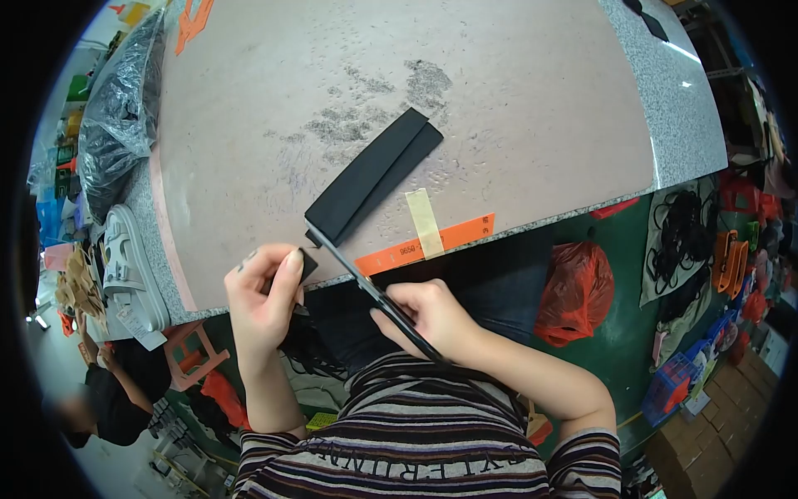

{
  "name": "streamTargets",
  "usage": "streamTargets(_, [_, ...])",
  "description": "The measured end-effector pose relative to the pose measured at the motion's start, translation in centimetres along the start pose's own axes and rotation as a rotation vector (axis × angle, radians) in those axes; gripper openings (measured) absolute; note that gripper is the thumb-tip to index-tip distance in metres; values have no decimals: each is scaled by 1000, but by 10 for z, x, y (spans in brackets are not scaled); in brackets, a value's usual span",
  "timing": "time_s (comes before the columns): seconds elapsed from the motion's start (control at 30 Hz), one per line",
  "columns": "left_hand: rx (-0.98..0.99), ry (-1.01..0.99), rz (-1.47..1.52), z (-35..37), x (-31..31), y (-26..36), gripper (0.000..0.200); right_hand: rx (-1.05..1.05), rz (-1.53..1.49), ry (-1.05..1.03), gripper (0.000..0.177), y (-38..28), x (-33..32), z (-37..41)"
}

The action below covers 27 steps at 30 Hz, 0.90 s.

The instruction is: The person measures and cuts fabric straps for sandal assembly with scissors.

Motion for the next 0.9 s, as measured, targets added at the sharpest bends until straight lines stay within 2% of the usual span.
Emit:
streamTargets(0.07, [55,-46,-53,12,-2,9,26,-29,27,-81,16,-2,-12,20])
streamTargets(0.1, [114,-14,-19,14,4,9,39,-98,116,-89,18,-8,-19,32])
streamTargets(0.17, [232,43,57,15,20,6,65,-60,164,-92,19,-14,-25,51])
streamTargets(0.2, [186,-79,-55,13,18,0,86,4,166,-109,20,-18,-28,57])
streamTargets(0.27, [234,-159,-130,4,25,-3,84,133,167,-139,20,-23,-34,67])
streamTargets(0.3, [255,-198,-165,1,30,-3,82,121,137,-103,20,-22,-35,72])
streamTargets(0.33, [185,-135,-89,0,38,3,79,113,103,-68,20,-21,-34,78])
streamTargets(0.43, [-25,-362,-175,2,31,31,62,45,189,12,18,-19,-41,101])
streamTargets(0.47, [260,-356,-349,-1,27,26,39,48,180,63,17,-19,-43,112])
streamTargets(0.5, [178,-370,-447,3,20,39,25,51,170,113,16,-19,-45,123])
streamTargets(0.53, [67,-384,-488,8,13,42,20,95,127,157,17,-13,-49,135])
streamTargets(0.7, [18,-266,-508,2,13,22,10,370,-194,257,18,2,-53,133])
streamTargets(0.9, [-10,-233,-553,-4,21,18,8,404,-229,270,18,8,-57,132])
Point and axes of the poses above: each hand's wrist, its own z-axis away from the middle knuckle, its own x-axis out of the palm, y = z × x, the point moved 1 cm from there along -z, towards the middle knuckle, and after that the axes turned 14 degrees about -y, right-handed, at the moved point
